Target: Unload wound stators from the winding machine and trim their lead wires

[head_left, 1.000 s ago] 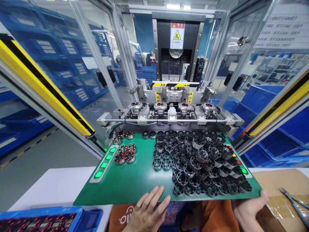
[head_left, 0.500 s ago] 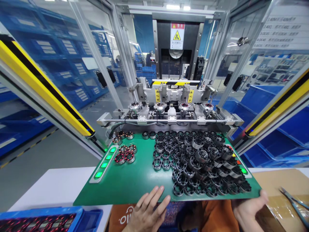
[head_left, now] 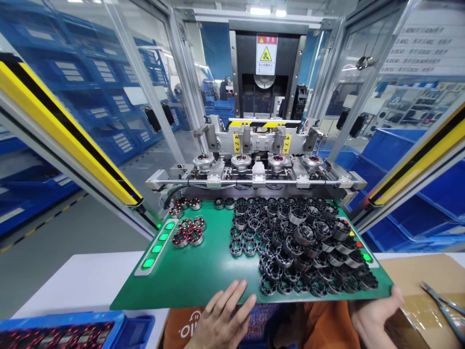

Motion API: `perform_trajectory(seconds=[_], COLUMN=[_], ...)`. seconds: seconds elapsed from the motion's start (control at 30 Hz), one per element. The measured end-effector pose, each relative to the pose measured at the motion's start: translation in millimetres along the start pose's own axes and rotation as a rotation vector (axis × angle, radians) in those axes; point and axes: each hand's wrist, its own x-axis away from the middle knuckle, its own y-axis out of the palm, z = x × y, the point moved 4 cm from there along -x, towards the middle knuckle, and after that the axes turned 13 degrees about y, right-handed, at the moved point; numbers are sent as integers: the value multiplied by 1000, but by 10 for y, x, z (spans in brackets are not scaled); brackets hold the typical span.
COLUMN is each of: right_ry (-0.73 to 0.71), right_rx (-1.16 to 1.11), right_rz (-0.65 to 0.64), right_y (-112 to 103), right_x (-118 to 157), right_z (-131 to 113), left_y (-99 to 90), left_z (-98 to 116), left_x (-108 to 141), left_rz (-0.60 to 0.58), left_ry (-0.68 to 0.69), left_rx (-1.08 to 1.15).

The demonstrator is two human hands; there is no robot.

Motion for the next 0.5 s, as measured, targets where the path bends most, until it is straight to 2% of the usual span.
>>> perform_trajectory(seconds=[0.3, 0.5], right_ry=[-33, 16], right_rx=[43, -10], right_rz=[0, -23], right_y=[-13, -47], right_x=[-8, -80], right_z=[22, 13], left_y=[7, -12], left_z=[-2, -15], left_x=[7, -38], left_rz=[-12, -3], left_ry=[6, 1], left_rx=[6, 1])
